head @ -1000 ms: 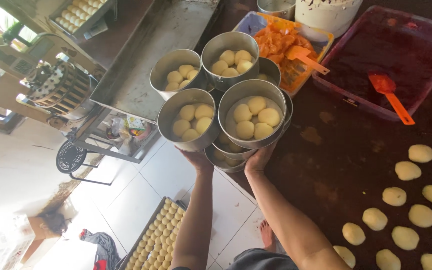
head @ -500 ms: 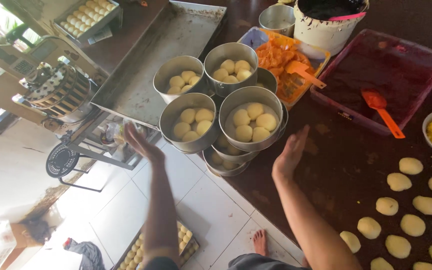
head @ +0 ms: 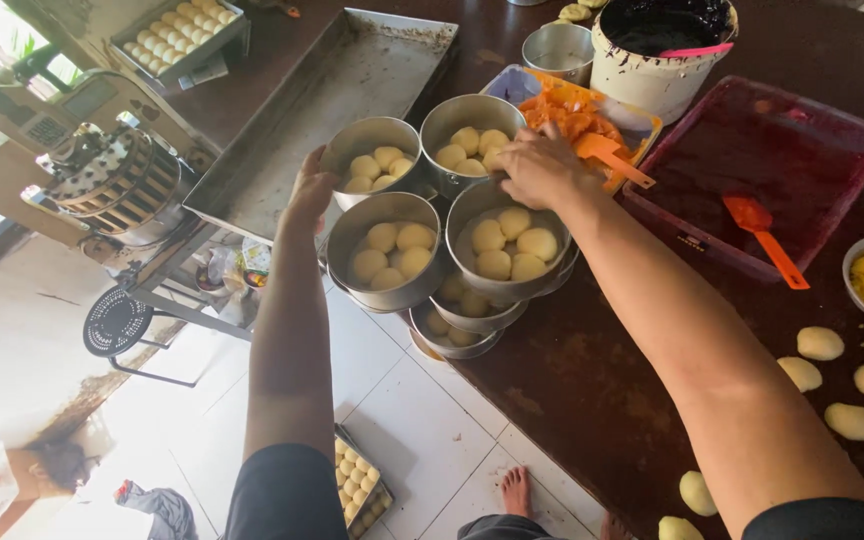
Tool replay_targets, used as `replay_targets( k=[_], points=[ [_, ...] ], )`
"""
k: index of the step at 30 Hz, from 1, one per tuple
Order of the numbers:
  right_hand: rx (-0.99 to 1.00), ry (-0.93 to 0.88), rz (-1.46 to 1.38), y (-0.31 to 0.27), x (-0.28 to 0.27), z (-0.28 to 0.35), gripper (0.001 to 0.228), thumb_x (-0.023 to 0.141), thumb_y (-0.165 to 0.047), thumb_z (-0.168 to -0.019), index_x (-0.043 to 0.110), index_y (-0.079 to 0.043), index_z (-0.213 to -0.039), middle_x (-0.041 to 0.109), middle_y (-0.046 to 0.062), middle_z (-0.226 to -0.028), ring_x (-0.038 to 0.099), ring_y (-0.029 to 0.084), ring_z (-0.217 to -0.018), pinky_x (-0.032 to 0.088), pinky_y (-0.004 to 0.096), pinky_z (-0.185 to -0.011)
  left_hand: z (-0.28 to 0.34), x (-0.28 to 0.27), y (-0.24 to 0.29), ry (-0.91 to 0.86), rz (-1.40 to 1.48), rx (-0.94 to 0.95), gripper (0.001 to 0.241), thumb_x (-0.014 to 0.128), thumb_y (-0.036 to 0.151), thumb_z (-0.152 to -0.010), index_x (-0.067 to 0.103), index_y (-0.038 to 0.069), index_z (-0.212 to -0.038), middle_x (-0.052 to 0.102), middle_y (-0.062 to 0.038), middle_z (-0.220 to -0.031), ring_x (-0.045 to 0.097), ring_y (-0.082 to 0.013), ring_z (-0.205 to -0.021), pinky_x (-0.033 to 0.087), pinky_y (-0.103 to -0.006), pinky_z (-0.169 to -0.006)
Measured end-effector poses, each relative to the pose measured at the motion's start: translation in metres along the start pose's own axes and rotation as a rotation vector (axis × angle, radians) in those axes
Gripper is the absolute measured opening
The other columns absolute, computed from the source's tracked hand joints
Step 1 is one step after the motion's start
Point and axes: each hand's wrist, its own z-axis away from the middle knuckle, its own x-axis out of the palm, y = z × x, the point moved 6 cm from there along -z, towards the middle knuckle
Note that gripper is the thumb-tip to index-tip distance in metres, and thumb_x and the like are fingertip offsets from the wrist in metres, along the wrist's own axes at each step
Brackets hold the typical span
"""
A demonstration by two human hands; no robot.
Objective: Placing pre-rolled dough balls into round metal baking molds.
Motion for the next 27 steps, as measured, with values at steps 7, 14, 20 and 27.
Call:
replay_targets(
  k=[7, 14, 20, 27],
  points=[
    [0.024, 0.047, -0.087, 0.005, -0.019, 0.013, 0.025, 0.076, -0.039, -0.088, 0.08, -0.025, -0.109, 0.076, -0.004, -0.111, 0.059, 0.022, -0.117, 0.032, 0.049, -0.103, -0.031, 0.026, -0.031, -0.1, 0.151, 0.113, 0.072, 0.057, 0.001, -0.083, 0.043, 0.003, -0.154, 0.061, -0.015, -0.147, 0.056, -0.0242, -0.137, 0.042, -0.0332, -0.115],
    [-0.015, 0.297, -0.155, 0.01, -0.043, 0.048, 0.042, 0.077, -0.047, -0.09, 0.075, -0.016, -0.119, 0.073, 0.002, -0.121, 0.059, 0.027, -0.119, 0.037, 0.05, -0.102, -0.023, 0.004, -0.023, -0.076, 0.126, 0.059, 0.074, 0.072, 0.027, -0.089, 0.043, 0.005, -0.153, 0.059, -0.016, -0.147, 0.057, -0.0262, -0.135, 0.044, -0.0374, -0.112],
    [0.156, 0.649, -0.303, 0.004, -0.113, 0.235, 0.038, 0.075, -0.027, -0.103, 0.069, -0.004, -0.132, 0.071, 0.012, -0.13, 0.063, 0.033, -0.124, 0.047, 0.045, -0.105, 0.081, -0.044, 0.044, 0.111, -0.13, 0.315, 0.063, 0.069, 0.036, -0.1, 0.048, 0.005, -0.15, 0.054, -0.016, -0.151, 0.052, -0.0262, -0.14, 0.04, -0.0395, -0.117],
    [0.877, 0.473, -0.557, 0.001, -0.039, 0.491, 0.034, 0.072, -0.026, -0.094, 0.072, -0.004, -0.121, 0.075, 0.01, -0.114, 0.072, 0.028, -0.103, 0.057, 0.04, -0.087, 0.293, 0.048, 0.13, 0.357, -0.151, 0.766, 0.026, 0.063, 0.021, -0.118, 0.069, -0.004, -0.112, 0.074, -0.011, -0.106, 0.068, -0.018, -0.097, 0.052, -0.0279, -0.09]
  ],
)
